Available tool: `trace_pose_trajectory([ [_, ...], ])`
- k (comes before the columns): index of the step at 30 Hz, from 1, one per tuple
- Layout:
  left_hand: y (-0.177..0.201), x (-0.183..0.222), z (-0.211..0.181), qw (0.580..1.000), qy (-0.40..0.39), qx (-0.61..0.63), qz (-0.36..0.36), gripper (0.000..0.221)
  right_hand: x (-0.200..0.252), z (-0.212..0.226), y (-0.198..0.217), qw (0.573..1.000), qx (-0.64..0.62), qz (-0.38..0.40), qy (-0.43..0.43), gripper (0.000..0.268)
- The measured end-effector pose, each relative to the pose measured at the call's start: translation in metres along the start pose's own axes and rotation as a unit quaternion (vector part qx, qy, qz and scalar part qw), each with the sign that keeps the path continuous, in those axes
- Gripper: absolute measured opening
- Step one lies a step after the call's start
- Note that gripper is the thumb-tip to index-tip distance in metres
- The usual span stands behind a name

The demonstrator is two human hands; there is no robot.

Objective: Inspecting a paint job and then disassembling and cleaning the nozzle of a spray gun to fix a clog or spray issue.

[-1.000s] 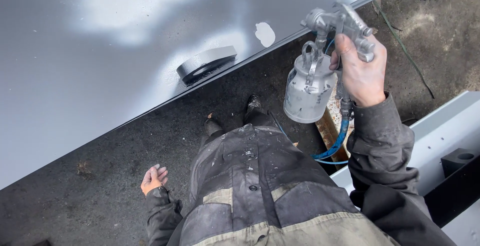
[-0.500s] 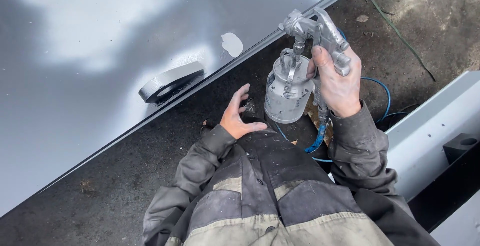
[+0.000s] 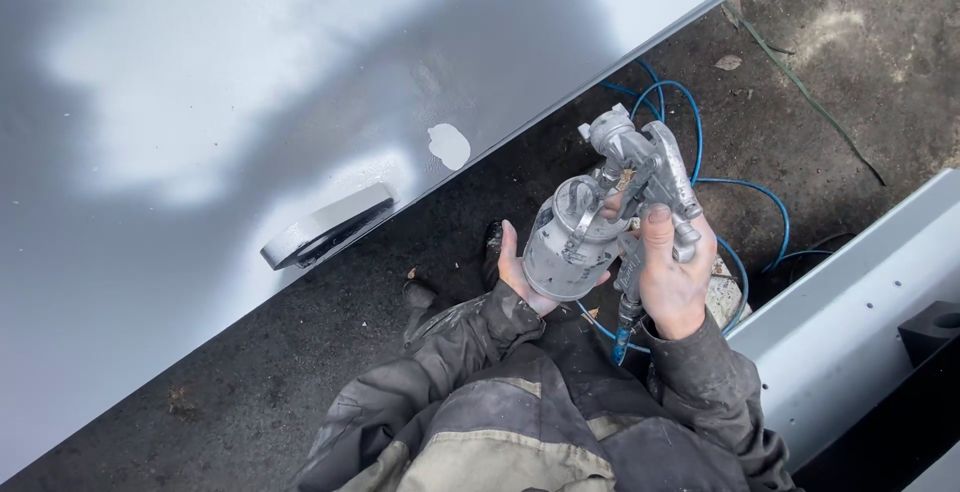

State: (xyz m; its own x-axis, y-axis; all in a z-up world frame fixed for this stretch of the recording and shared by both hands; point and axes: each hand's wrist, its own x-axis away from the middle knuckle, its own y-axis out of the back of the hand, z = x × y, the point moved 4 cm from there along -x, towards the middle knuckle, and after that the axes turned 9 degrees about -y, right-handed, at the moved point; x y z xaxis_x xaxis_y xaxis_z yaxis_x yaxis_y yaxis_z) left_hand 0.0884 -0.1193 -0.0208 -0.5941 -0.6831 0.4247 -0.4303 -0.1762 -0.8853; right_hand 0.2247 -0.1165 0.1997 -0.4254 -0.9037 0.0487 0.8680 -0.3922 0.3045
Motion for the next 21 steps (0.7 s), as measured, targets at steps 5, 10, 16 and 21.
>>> trace_pose_trajectory([
  [5,0.009,0.006,0.008,0.999,0.024,0.022,-0.004,0.103,0.01,0.029,-0.012,0.999,-0.042,-0.004,0.016,0.036],
  [10,0.017,0.003,0.015,0.997,0.06,0.048,0.0,0.103,0.017,0.027,-0.016,0.998,-0.029,-0.002,0.052,0.025],
  [16,0.027,0.009,0.017,0.995,0.076,0.07,0.005,0.103,0.02,0.032,-0.016,0.997,-0.037,0.055,0.048,0.022],
  [21,0.029,0.005,0.012,0.992,0.079,0.096,0.015,0.103,0.025,0.038,-0.012,0.992,-0.09,0.066,0.054,0.033],
])
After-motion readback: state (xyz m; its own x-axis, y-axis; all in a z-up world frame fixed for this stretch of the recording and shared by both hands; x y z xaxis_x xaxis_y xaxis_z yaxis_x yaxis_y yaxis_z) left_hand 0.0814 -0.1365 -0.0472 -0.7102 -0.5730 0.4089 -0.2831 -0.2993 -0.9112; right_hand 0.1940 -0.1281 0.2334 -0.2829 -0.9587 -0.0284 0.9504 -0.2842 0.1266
